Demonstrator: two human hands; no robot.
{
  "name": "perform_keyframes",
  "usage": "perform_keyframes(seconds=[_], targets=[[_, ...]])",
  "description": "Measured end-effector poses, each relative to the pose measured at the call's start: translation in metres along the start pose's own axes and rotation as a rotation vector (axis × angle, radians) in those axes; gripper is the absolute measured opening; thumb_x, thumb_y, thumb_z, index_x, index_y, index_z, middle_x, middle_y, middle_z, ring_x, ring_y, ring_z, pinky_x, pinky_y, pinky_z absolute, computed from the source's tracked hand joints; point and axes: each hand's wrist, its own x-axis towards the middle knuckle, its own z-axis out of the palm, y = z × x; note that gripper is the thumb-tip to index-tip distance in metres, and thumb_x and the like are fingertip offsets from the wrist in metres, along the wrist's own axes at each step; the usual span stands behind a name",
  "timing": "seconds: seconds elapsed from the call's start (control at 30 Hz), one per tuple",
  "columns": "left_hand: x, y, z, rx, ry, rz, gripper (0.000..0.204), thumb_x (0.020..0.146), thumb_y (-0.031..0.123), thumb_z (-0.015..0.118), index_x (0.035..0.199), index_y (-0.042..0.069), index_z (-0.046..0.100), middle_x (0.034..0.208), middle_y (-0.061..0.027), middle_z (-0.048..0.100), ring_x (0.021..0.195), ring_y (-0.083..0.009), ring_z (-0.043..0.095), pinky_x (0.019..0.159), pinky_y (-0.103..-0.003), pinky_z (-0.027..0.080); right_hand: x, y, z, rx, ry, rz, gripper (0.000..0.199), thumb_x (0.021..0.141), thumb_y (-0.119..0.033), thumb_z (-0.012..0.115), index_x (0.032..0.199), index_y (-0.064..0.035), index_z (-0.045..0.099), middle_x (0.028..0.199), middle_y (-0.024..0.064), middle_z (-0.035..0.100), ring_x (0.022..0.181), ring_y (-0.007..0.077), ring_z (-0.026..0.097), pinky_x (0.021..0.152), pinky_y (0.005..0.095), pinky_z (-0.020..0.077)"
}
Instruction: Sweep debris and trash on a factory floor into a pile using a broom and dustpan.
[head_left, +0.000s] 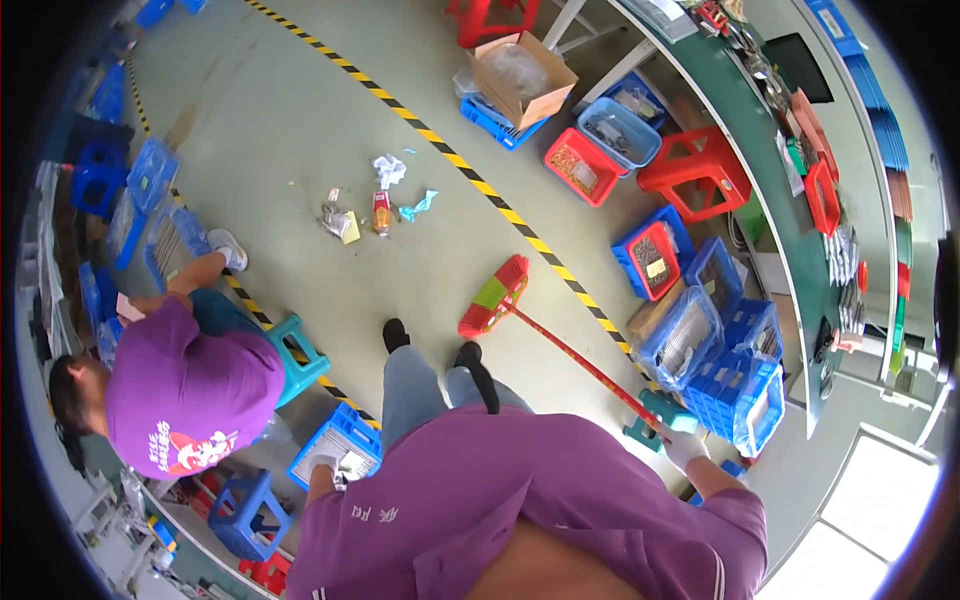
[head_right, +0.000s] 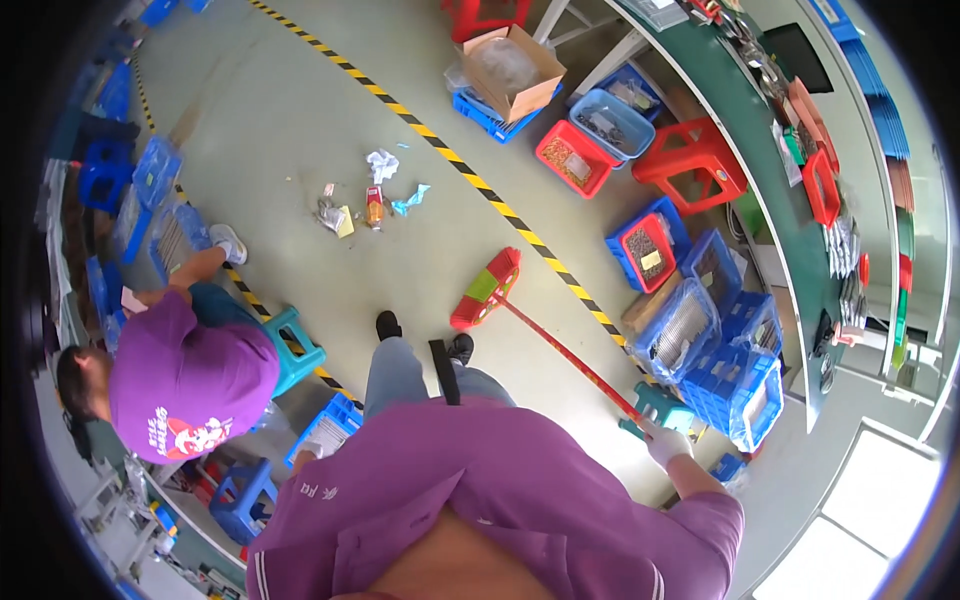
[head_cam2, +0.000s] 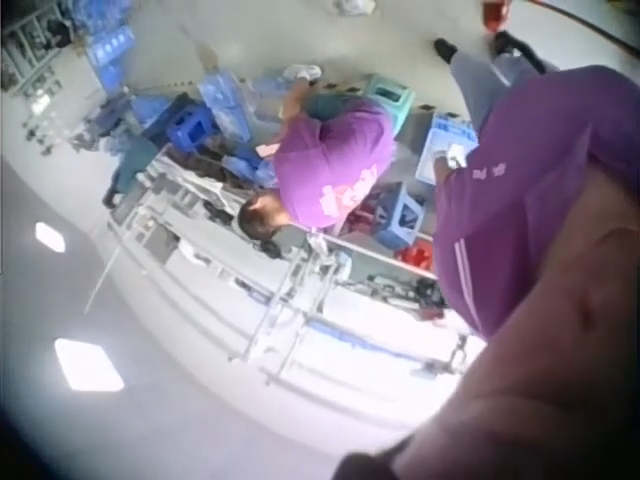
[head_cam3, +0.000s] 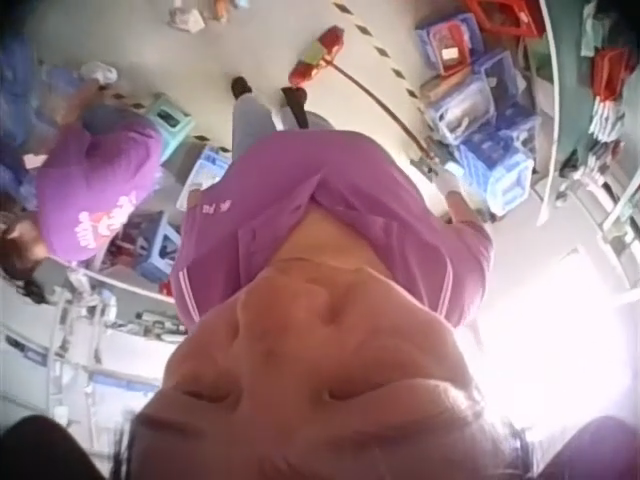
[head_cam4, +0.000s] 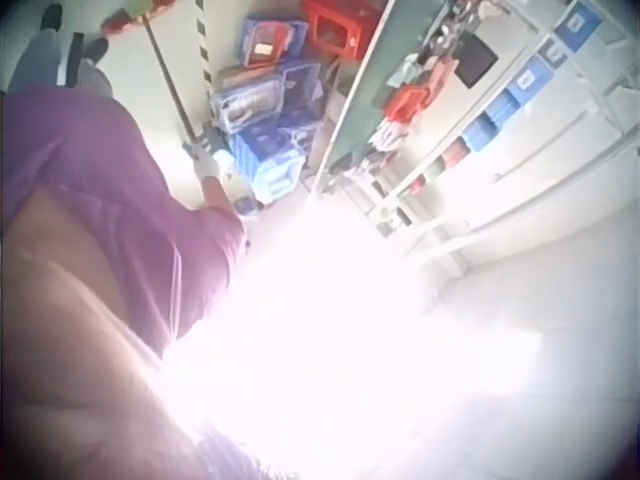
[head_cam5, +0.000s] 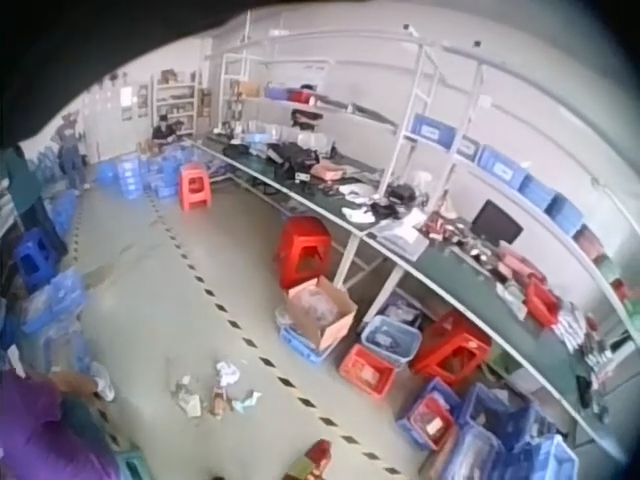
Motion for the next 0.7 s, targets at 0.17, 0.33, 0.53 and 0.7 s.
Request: perform_keyframes(seconds=[0.17, 0.33, 0.53, 0.7], targets=[[0.0, 0.042, -0.062, 0.106, 0.122, 0.243, 0.03, 0.082, 0.024, 0.042, 0.09, 0.009, 0.066, 0.099, -0.0157, 0.062, 0.092, -0.0297, 0.06, 0.078, -0.042, 0.048, 0.069, -0.056, -0.007, -0.05, 0.118, -0.092, 0.041, 0.088, -0.022, 0.036, 0.127, -0.0335, 0.039, 0.095, 0.0176, 0.061, 0.081, 0.0346, 0.061, 0.067, 0.0441, 0.0483], [0.007, 0.04, -0.118, 0.052, 0.274, 0.347, 0.027, 0.081, 0.019, 0.043, 0.079, 0.005, 0.065, 0.091, -0.0178, 0.063, 0.087, -0.0322, 0.061, 0.076, -0.043, 0.049, 0.168, -0.24, -0.113, 0.082, 0.206, -0.248, 0.044, 0.087, -0.018, 0.036, 0.129, -0.0295, 0.038, 0.104, 0.0155, 0.059, 0.094, 0.0323, 0.058, 0.079, 0.0437, 0.0454], [0.001, 0.009, -0.256, 0.139, 0.362, 0.262, 0.024, 0.082, 0.011, 0.042, 0.093, 0.007, 0.062, 0.096, -0.0148, 0.062, 0.09, -0.0283, 0.061, 0.077, -0.039, 0.049, 0.234, -0.44, -0.291, 0.144, 0.25, -0.266, 0.044, 0.088, -0.019, 0.037, 0.13, -0.0303, 0.036, 0.102, 0.0144, 0.06, 0.09, 0.0319, 0.059, 0.075, 0.0419, 0.0472], [0.03, -0.042, -0.283, 0.029, 0.39, 0.232, 0.027, 0.085, 0.012, 0.038, 0.099, 0.007, 0.061, 0.101, -0.016, 0.06, 0.096, -0.0281, 0.058, 0.082, -0.039, 0.047, 0.213, -0.419, -0.319, 0.154, 0.308, -0.289, 0.041, 0.089, -0.028, 0.037, 0.13, -0.0305, 0.035, 0.102, 0.0182, 0.059, 0.089, 0.0365, 0.058, 0.076, 0.0432, 0.0464]])
